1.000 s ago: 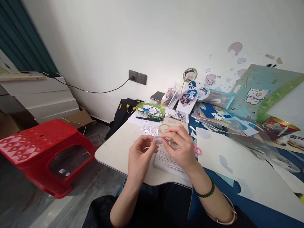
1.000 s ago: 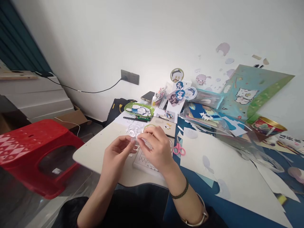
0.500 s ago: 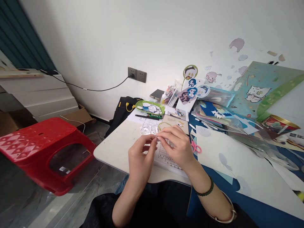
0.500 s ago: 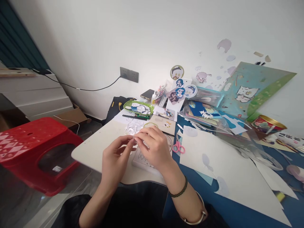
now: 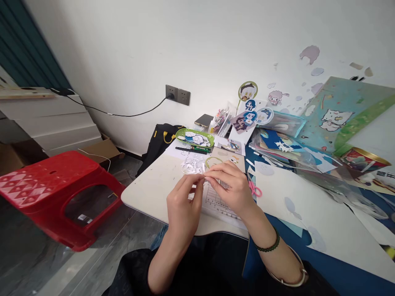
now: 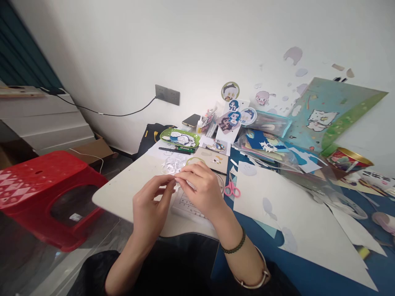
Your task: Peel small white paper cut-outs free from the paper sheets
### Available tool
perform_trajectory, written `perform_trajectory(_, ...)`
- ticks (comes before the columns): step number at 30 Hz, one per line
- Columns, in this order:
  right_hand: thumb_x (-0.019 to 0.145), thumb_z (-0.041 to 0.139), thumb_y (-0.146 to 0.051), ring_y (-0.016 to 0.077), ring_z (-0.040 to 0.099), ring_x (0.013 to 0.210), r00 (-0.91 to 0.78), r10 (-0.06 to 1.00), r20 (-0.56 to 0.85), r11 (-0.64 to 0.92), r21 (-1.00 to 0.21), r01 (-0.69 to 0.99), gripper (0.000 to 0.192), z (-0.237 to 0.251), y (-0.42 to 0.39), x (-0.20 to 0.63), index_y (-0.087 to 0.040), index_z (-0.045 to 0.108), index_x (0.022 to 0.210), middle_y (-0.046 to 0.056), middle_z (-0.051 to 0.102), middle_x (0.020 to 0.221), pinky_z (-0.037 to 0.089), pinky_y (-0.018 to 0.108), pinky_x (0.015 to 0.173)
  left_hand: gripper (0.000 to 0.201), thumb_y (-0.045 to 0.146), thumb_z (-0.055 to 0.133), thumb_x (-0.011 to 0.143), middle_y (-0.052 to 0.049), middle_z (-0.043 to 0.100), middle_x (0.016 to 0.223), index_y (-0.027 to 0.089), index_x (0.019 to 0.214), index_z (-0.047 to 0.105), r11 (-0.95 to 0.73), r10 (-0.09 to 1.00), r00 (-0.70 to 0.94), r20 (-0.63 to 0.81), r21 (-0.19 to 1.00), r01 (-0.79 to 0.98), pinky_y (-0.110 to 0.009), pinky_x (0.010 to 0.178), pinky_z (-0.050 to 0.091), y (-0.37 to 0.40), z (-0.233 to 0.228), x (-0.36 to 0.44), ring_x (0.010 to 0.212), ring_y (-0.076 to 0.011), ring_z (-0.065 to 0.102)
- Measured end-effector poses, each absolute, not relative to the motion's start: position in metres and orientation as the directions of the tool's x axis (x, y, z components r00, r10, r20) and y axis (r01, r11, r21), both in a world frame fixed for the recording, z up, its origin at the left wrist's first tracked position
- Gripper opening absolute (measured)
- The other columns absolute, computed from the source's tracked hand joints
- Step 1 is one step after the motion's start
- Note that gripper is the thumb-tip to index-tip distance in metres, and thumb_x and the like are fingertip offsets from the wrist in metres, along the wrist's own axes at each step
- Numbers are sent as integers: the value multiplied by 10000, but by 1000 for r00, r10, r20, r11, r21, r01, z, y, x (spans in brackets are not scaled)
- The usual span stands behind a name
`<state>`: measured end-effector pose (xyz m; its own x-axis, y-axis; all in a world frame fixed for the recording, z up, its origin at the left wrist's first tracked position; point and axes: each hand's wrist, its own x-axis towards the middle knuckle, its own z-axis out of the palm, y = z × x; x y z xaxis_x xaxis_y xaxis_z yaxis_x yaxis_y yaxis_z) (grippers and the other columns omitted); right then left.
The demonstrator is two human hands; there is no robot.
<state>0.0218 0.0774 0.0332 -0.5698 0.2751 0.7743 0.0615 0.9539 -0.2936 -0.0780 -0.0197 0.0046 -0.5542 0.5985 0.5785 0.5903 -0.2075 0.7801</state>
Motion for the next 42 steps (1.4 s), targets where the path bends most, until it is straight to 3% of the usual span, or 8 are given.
perform_trajectory(5, 872, 548, -151, 173, 601, 802, -569, 287, 770, 949, -311, 58, 172, 33, 78, 22, -219, 706, 883, 49, 691, 849, 518, 347, 733, 128, 151, 540, 859, -16, 674, 849, 206, 897, 649, -202, 587, -536, 607, 750, 629, -229, 628, 529, -20, 4, -77, 723, -137, 628)
perform_trajectory(14, 854, 582, -154, 168, 618, 833, -596, 414, 687, 863, -505, 17, 151, 35, 78, 23, -231, 709, 825, 31, 694, 848, 522, 344, 764, 97, 186, 539, 874, -10, 668, 848, 209, 884, 633, -203, 611, -556, 564, 790, 578, -224, 639, 541, -20, 4, -77, 739, -132, 625)
perform_trajectory(21, 837, 579, -127, 167, 605, 814, -572, 362, 736, 906, -422, 29, 146, 31, 78, 22, -210, 699, 850, 42, 688, 838, 520, 342, 757, 96, 162, 547, 865, -5, 665, 827, 197, 874, 637, -203, 603, -542, 586, 769, 606, -198, 617, 534, -19, 5, -77, 723, -113, 612)
perform_trajectory(28, 784, 579, -92, 167, 611, 804, -561, 417, 716, 873, -487, 27, 152, 33, 76, 20, -212, 672, 776, 35, 680, 809, 517, 323, 735, 87, 167, 569, 853, 0, 675, 824, 193, 865, 651, -215, 618, -560, 552, 804, 555, -189, 618, 531, -19, 4, -76, 736, -108, 615)
perform_trajectory(31, 761, 578, -83, 162, 605, 776, -536, 470, 701, 844, -535, 40, 150, 33, 75, 20, -209, 658, 745, 29, 668, 792, 503, 298, 677, 86, 226, 578, 855, -2, 676, 834, 198, 862, 660, -205, 671, -588, 451, 876, 437, -208, 637, 540, -19, 5, -76, 749, -119, 617)
perform_trajectory(34, 771, 576, -109, 144, 566, 685, -448, 572, 687, 790, -608, 78, 125, 33, 77, 21, -206, 644, 730, 20, 655, 769, 468, 282, 608, 130, 318, 611, 834, -3, 660, 816, 196, 830, 656, -203, 749, -615, 246, 969, 140, -216, 616, 552, -17, 5, -80, 740, -128, 619)
perform_trajectory(38, 786, 584, -149, 140, 539, 660, -290, 675, 678, 728, -675, 117, 95, 32, 83, 22, -208, 642, 739, 18, 655, 782, 452, 283, 599, 168, 354, 670, 786, 17, 623, 740, 191, 813, 642, -242, 766, -637, 87, 957, -160, -189, 578, 546, -15, 3, -88, 703, -115, 612)
perform_trajectory(42, 783, 588, -146, 157, 585, 719, -422, 660, 622, 725, -674, 140, 123, 27, 87, 19, -218, 688, 777, 26, 686, 828, 467, 290, 625, 163, 322, 717, 747, 27, 626, 761, 195, 818, 644, -297, 754, -654, 60, 919, -258, -162, 588, 534, -15, 0, -92, 709, -95, 610)
